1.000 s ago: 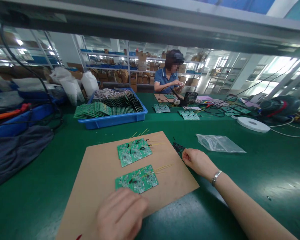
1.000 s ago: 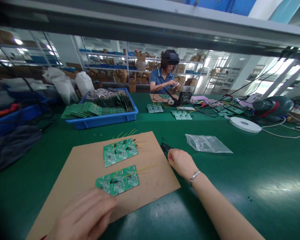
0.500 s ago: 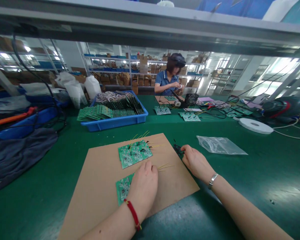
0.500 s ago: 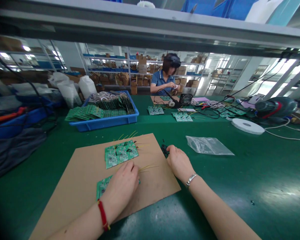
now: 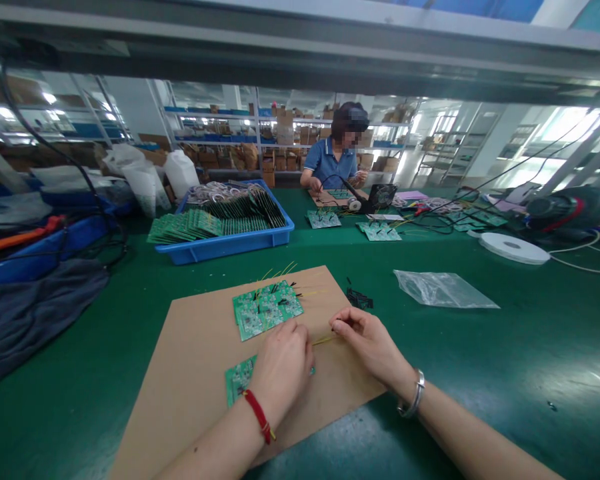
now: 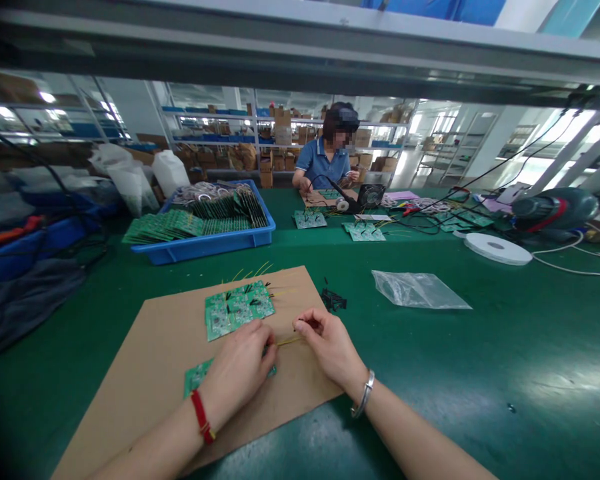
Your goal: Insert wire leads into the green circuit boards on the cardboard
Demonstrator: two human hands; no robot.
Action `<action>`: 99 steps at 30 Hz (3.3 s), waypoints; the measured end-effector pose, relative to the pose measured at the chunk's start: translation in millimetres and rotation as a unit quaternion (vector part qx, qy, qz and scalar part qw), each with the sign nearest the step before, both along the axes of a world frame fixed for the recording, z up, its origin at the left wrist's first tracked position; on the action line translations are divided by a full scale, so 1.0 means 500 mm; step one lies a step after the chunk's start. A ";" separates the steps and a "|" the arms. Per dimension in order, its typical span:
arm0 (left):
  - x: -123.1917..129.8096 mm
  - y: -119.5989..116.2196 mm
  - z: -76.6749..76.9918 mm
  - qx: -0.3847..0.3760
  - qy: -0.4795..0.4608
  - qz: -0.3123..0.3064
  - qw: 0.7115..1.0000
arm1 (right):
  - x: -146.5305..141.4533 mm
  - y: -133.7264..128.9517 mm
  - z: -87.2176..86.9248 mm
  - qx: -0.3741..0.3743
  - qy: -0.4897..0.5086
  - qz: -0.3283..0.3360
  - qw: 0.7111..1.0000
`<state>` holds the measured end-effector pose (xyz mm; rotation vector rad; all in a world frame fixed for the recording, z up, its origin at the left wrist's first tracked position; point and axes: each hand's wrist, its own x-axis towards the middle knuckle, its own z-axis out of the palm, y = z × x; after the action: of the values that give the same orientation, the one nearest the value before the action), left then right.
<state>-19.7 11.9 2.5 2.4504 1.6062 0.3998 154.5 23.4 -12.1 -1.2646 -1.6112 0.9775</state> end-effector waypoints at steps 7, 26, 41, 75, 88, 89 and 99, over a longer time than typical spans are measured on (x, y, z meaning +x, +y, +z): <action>-0.007 0.002 -0.018 0.003 -0.018 -0.013 1.000 | -0.019 -0.011 -0.023 0.016 -0.025 0.017 0.999; -0.020 0.008 0.004 -0.011 -0.017 -0.014 1.000 | -0.017 -0.019 -0.007 0.087 -0.056 -0.035 0.994; -0.009 0.006 -0.016 0.038 0.003 -0.028 0.999 | -0.018 -0.018 -0.022 0.071 -0.058 -0.011 0.996; -0.015 0.002 -0.016 0.009 -0.034 -0.003 0.999 | -0.018 -0.009 -0.026 0.045 0.041 -0.076 0.995; -0.007 0.014 -0.002 -0.076 -0.022 0.016 0.997 | -0.024 -0.018 -0.019 0.071 0.052 -0.084 0.993; -0.009 0.014 0.000 -0.080 -0.022 0.014 0.996 | -0.024 -0.019 -0.017 0.072 0.052 -0.086 0.992; -0.012 0.013 0.020 -0.072 -0.011 -0.019 0.997 | -0.029 -0.020 -0.019 0.083 0.017 -0.075 0.994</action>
<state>-25.9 18.6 12.6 2.3568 1.5200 0.2937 139.8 13.6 -21.3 -1.2281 -1.5157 0.7518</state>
